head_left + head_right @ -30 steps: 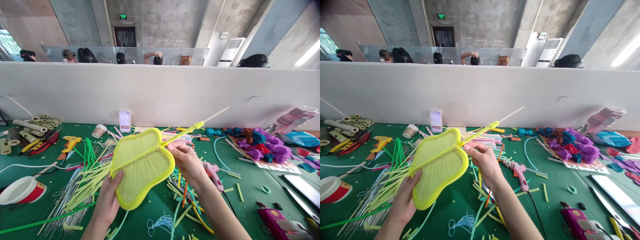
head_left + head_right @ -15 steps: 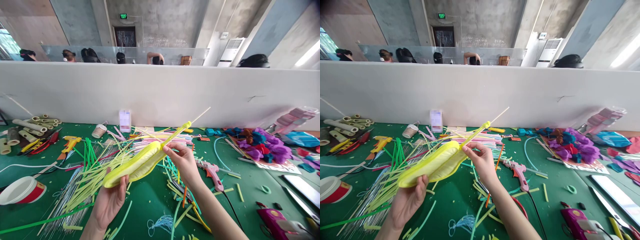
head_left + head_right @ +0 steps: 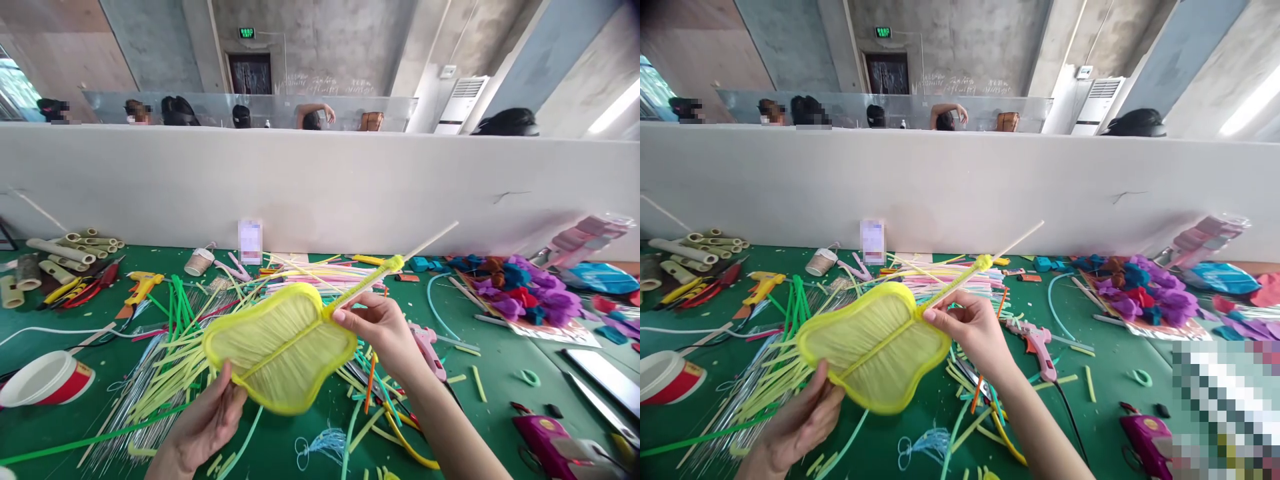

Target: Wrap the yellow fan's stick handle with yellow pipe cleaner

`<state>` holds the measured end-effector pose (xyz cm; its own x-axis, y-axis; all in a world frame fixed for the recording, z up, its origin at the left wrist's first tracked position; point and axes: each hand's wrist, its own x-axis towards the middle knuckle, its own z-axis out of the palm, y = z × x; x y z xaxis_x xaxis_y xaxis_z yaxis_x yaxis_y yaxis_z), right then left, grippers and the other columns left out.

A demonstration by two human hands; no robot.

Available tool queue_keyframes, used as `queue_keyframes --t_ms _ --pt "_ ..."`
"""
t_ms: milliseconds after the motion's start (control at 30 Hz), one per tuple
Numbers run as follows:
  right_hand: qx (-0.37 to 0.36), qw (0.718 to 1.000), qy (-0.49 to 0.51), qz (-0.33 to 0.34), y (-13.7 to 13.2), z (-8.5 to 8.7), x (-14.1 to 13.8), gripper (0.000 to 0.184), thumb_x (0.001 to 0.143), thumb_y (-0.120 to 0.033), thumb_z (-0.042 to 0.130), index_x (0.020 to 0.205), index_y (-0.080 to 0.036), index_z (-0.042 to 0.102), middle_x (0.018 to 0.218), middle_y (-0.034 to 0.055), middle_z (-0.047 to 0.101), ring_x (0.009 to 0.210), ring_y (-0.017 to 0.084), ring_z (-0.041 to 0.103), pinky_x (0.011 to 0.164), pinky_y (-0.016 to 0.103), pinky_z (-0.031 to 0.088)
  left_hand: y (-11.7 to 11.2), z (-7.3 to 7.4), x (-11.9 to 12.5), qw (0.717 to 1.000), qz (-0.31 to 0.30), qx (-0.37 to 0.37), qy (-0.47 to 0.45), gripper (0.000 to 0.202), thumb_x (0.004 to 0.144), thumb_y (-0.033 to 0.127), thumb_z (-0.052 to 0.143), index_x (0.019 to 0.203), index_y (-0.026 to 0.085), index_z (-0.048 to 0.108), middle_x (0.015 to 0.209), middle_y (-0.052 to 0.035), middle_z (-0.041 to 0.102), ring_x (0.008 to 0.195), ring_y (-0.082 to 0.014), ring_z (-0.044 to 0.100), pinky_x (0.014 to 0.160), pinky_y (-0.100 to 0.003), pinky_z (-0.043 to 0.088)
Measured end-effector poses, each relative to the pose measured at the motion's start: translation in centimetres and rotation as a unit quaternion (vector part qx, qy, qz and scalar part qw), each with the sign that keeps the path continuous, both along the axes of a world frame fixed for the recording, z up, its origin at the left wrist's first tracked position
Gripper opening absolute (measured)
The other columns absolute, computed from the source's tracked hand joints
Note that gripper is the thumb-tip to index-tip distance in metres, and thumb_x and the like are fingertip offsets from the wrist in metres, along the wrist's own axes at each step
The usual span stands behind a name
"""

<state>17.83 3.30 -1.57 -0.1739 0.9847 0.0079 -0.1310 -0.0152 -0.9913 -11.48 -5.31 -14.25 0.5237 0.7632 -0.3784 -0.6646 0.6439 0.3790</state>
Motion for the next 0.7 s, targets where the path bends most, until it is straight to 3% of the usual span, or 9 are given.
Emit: queue_keyframes --t_ms 33,100,167,267,400,533,633,700 --pt "0.001 1.0 -0.01 0.007 0.0 -0.1 -0.1 0.028 0.06 -0.037 0.092 0.073 -0.019 0.076 0.071 0.0013 0.07 0.06 0.013 0.058 0.057 0.025 0.044 0.4 -0.5 0.1 1.0 -0.008 0.015 -0.007 0.059 0.089 0.048 0.066 0.044 0.012 0.06 0.03 -0.0006 0.047 0.022 -0.0047 0.043 0.027 -0.011 0.034" --pt "0.008 1.0 -0.019 0.021 -0.2 -0.2 -0.3 0.025 0.061 -0.035 0.092 0.074 -0.019 0.078 0.071 0.0016 0.071 0.059 0.012 0.057 0.055 0.024 0.043 1.0 -1.4 0.0 0.998 -0.045 0.033 0.009 0.073 0.089 0.059 0.059 0.034 0.013 0.049 0.023 0.0064 0.022 0.017 0.0002 0.017 0.024 -0.011 0.02" --pt "0.027 0.999 -0.019 0.031 -0.5 -0.3 -0.4 0.021 0.064 -0.032 0.091 0.074 -0.02 0.078 0.07 0.0013 0.071 0.058 0.011 0.056 0.053 0.023 0.041 1.2 -2.0 -0.4 0.995 -0.076 0.03 0.056 0.077 0.091 0.065 0.052 0.034 0.013 0.046 0.025 0.0085 0.011 0.02 0.0009 0.008 0.026 -0.012 0.013" --pt "0.096 0.995 -0.017 0.033 -0.9 -0.4 -0.7 0.012 0.069 -0.03 0.088 0.076 -0.024 0.08 0.071 0.0015 0.073 0.058 0.013 0.057 0.052 0.024 0.043 1.3 -2.2 -0.8 0.99 -0.095 0.007 0.1 0.079 0.091 0.069 0.044 0.035 0.014 0.049 0.026 0.0082 0.007 0.023 -0.0004 0.006 0.028 -0.015 0.011" --pt "0.208 0.976 -0.046 0.034 -0.9 -0.2 -1.1 0.01 0.076 -0.026 0.083 0.085 -0.03 0.083 0.077 0.0031 0.076 0.071 0.019 0.065 0.061 0.029 0.05 1.8 -1.7 -0.1 0.989 -0.12 -0.035 0.084 0.074 0.088 0.071 0.049 0.043 0.012 0.057 0.025 0.008 0.012 0.023 -0.0015 0.005 0.028 -0.015 0.012" --pt "0.235 0.967 -0.067 0.067 -0.5 -0.2 -1.6 0.01 0.081 -0.028 0.079 0.09 -0.029 0.083 0.078 0.0037 0.075 0.069 0.019 0.066 0.061 0.029 0.05 2.6 -1.3 1.6 0.977 -0.156 -0.094 0.112 0.062 0.085 0.065 0.061 0.054 0.011 0.064 0.026 0.0085 0.023 0.024 -0.0005 0.011 0.028 -0.012 0.009" --pt "0.263 0.958 -0.098 0.051 -0.6 -0.2 -1.6 0.009 0.084 -0.028 0.076 0.091 -0.027 0.082 0.078 0.0039 0.074 0.067 0.018 0.063 0.059 0.028 0.049 2.6 -0.7 2.9 0.969 -0.163 -0.059 0.174 0.064 0.08 0.072 0.06 0.059 0.011 0.063 0.031 0.0063 0.035 0.024 -0.0031 0.027 0.029 -0.014 0.017" --pt "0.282 0.951 -0.125 0.023 -0.8 -0.1 -1.4 0.01 0.086 -0.028 0.074 0.092 -0.027 0.081 0.078 0.0042 0.074 0.068 0.019 0.064 0.06 0.029 0.049 2.3 0.1 3.5 0.964 -0.113 0.001 0.242 0.06 0.082 0.07 0.061 0.079 0.011 0.069 0.046 -0.0014 0.057 0.035 -0.0099 0.05 0.033 -0.017 0.032"
